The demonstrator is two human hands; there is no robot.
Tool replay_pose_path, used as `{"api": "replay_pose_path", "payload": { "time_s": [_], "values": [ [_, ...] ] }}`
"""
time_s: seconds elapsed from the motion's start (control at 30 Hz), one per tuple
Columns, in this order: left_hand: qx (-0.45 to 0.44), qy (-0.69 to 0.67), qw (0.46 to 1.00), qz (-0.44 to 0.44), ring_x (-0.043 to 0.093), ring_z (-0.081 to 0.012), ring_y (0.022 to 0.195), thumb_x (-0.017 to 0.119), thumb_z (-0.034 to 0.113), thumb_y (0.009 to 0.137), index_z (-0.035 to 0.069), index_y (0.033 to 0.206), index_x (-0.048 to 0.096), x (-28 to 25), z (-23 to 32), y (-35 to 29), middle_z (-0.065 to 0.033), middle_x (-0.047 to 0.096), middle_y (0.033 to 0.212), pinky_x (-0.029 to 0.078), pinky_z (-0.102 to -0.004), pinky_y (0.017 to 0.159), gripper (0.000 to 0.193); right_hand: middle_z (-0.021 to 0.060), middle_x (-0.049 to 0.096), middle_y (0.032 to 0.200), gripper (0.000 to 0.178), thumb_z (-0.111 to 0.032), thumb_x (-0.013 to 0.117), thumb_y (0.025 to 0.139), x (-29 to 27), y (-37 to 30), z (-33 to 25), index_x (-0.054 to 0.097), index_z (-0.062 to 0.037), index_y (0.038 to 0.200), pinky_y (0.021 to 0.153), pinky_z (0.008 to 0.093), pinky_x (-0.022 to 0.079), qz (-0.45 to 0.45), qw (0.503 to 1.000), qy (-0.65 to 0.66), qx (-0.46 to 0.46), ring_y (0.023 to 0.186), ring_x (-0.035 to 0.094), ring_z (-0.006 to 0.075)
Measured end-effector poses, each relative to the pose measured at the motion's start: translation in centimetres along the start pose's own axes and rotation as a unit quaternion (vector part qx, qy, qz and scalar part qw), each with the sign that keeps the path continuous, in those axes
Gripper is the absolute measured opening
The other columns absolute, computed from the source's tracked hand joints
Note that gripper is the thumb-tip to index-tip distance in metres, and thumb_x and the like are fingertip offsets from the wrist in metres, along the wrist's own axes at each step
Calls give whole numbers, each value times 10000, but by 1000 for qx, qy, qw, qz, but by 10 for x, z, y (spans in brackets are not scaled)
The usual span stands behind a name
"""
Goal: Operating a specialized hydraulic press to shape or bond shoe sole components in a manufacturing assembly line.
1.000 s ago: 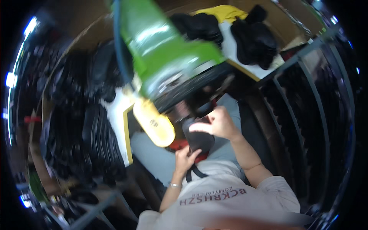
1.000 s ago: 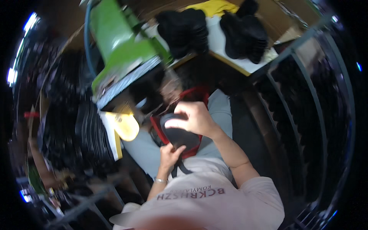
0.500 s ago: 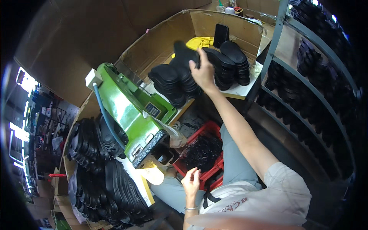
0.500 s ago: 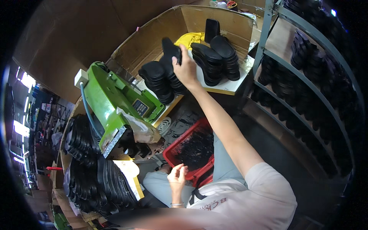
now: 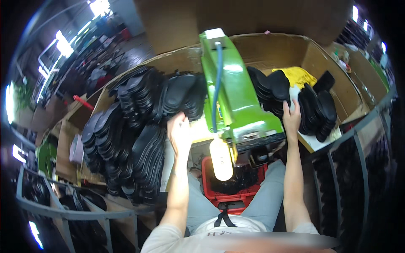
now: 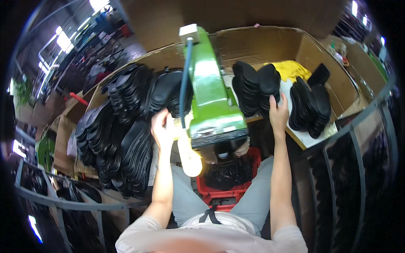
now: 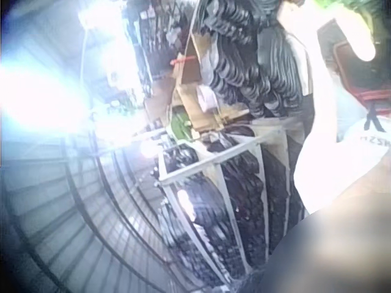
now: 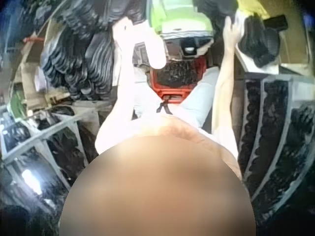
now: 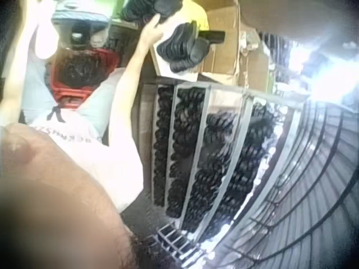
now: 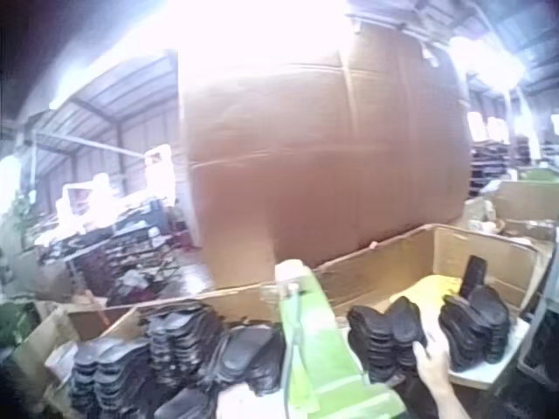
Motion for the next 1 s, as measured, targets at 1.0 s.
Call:
{"api": "replay_pose_path", "payload": {
  "time_s": [1.0],
  "values": [
    [-122, -56, 987, -88, 504, -267, 1095, 764, -18, 603, -20, 1151, 502, -109, 39, -138, -133, 528, 1167, 372, -374, 988, 607, 164, 625, 684, 144, -166, 587, 851, 6, 6, 26, 610, -58, 944, 595, 435, 464, -63, 995, -67, 27, 697, 620, 369]
  ]
}}
Point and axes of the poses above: each hand's wrist, its own y-axis towards the middle knuckle, its own x-axis out of the palm, z = x × y, the point moved 9 cm from there along y, towards the middle knuckle
